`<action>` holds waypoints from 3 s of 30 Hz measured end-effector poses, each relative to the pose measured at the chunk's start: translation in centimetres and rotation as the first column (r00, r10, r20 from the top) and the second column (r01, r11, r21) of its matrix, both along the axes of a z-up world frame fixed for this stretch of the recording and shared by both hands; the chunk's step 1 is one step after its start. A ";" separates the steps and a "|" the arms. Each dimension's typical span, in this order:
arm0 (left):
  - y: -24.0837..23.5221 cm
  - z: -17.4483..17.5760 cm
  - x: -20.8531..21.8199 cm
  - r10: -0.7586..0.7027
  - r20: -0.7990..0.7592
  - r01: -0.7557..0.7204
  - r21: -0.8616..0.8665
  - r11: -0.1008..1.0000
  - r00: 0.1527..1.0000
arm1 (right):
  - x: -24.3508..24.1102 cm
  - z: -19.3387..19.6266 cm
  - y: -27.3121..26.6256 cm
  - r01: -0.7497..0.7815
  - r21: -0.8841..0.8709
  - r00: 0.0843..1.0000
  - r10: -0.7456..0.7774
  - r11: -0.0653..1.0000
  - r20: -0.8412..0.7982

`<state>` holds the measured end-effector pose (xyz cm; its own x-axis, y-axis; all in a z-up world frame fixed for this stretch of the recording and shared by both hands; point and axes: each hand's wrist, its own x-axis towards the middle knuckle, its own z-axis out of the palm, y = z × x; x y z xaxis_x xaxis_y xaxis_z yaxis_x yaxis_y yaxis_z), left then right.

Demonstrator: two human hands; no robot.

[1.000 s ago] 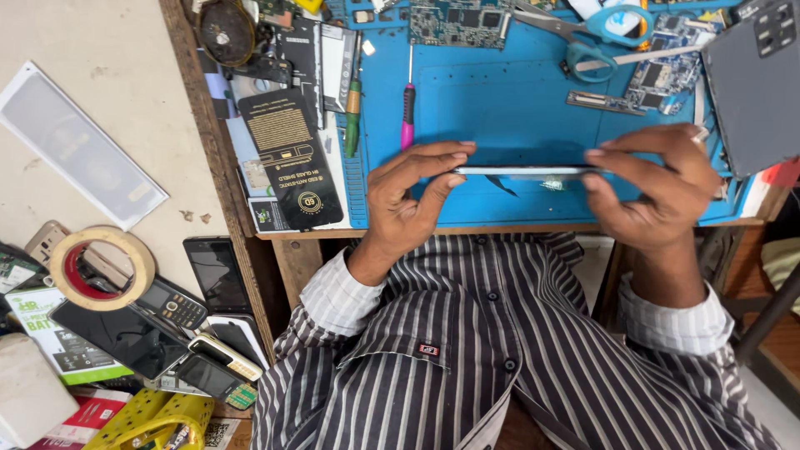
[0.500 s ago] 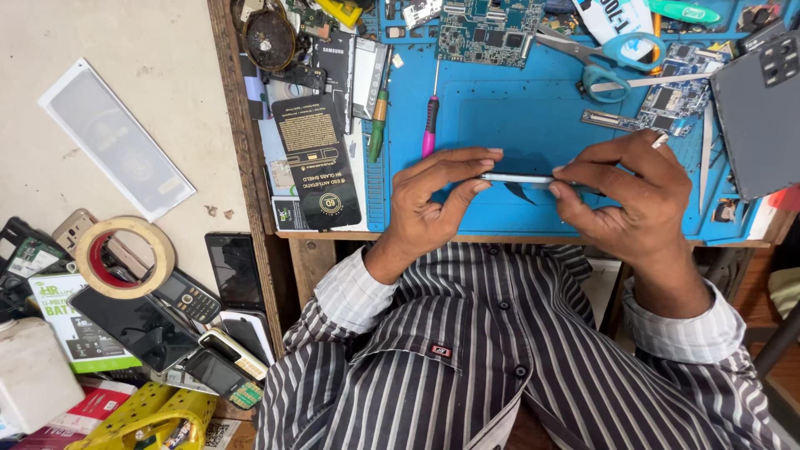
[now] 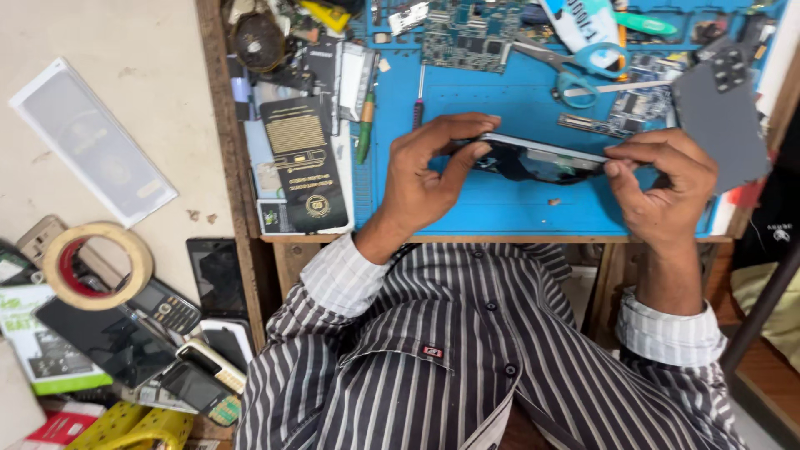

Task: The person reassembles a smartphone by placing the battery and internal components, applying adhesive, and securing the back cover. They use a screwdriver to tighten screws and inspect the device after assembly.

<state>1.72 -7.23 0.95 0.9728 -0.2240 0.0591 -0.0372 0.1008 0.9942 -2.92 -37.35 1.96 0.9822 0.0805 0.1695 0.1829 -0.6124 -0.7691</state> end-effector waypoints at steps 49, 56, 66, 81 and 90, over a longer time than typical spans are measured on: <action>-0.9 -0.1 0.2 -0.238 -0.390 0.047 -0.441 0.897 0.890 | -3.6 -1.1 3.2 0.467 0.728 0.841 0.002 0.502 -0.541; -1.2 -0.4 -0.8 -0.266 -0.428 0.091 -0.386 0.918 0.864 | -1.2 4.6 6.2 -0.045 -0.357 0.899 0.193 0.933 0.393; -1.2 0.4 -1.8 -0.189 -0.408 0.065 -0.298 0.952 0.893 | -1.4 1.2 6.6 -0.077 -0.036 0.926 0.085 0.996 0.368; -4.6 -4.8 -1.4 -0.237 -0.189 -0.040 -0.854 0.519 0.953 | -2.4 -1.2 8.3 0.055 0.470 0.997 -0.075 0.881 0.024; -4.8 -5.6 -1.4 -0.136 -0.262 -0.103 -0.728 0.678 0.955 | -0.3 1.4 8.7 -0.012 0.228 0.986 -0.026 0.974 0.163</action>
